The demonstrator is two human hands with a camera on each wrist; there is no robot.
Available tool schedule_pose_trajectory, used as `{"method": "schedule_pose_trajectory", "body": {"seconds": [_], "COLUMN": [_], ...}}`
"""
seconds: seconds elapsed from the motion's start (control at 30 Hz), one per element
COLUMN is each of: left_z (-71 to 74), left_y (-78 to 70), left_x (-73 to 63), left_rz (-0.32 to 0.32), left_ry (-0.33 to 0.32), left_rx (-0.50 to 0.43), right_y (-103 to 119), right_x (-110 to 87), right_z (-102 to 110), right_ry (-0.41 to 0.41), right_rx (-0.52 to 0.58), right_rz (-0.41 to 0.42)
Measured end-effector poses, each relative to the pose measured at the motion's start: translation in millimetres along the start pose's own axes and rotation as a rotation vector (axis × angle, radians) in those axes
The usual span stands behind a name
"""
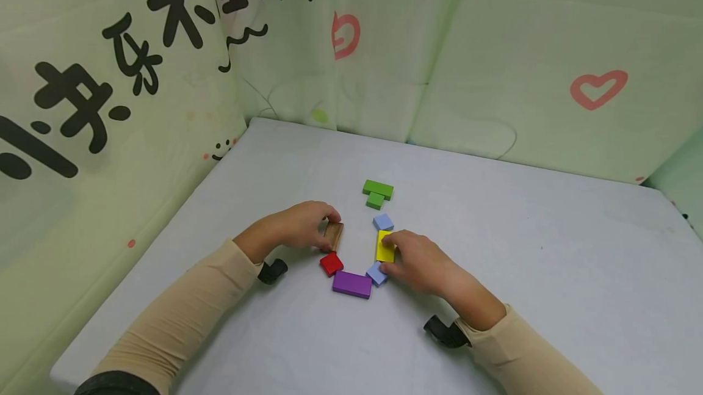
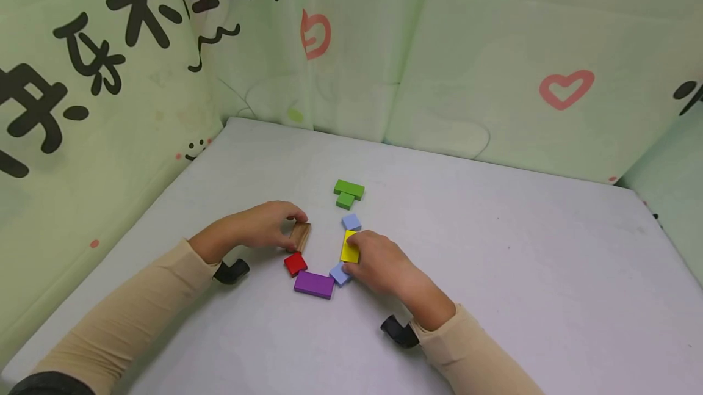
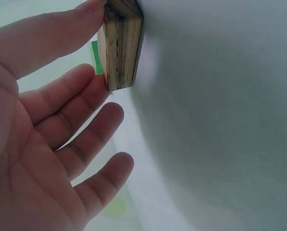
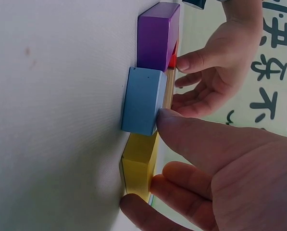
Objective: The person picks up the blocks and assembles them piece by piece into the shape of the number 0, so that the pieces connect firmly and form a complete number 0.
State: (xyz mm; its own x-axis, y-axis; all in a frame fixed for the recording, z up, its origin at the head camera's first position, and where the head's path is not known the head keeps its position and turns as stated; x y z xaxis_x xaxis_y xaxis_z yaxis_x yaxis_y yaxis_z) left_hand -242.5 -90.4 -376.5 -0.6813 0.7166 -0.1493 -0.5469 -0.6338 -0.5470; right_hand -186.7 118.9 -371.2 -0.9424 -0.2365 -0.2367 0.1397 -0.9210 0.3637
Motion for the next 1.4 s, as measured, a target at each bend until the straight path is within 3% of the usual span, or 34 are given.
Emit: {"method": "schedule_pose_trajectory", "body": {"seconds": [0.67, 0.87, 1.07, 1.4], "left_z": [0.6, 2.1, 7.5, 15.0], "left_y": [-1.9, -1.6, -4.4, -4.0], "left_x": [-0.1, 2.8, 9.8, 33.0], "left_rz": [0.012, 0.043, 0.022, -0.011], "left_ry": [-0.011, -0.009, -0.031, -0.018], "left_rx": [-0.013, -0.030, -0.027, 0.018], "right_y": [-1, -1, -2, -2], "right_x": [-0.2, -1.5, -1.3, -0.4], "right_z": [-1, 0, 0, -1], "right_ry": [-0.006, -0.006, -0.009, -0.007], "right_rx": [0.012, 0.005, 0.003, 0.005], "right_rz": [-0.005, 0.001, 0.003, -0.003]}}
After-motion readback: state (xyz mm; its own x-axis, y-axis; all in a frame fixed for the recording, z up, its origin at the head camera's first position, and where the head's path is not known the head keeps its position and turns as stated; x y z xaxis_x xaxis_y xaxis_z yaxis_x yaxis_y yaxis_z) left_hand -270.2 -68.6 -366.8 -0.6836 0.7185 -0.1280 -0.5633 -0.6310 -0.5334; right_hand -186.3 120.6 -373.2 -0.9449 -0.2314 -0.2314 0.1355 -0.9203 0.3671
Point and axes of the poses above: each hand's wrist, its own x-axis towards the middle knuckle, its own z-axis out of the back of the hand, y = z × x, the point moved 4 cm from there along x, towards the middle knuckle, and after that the axes turned 15 degrees about -z, right-handed, at the moved point
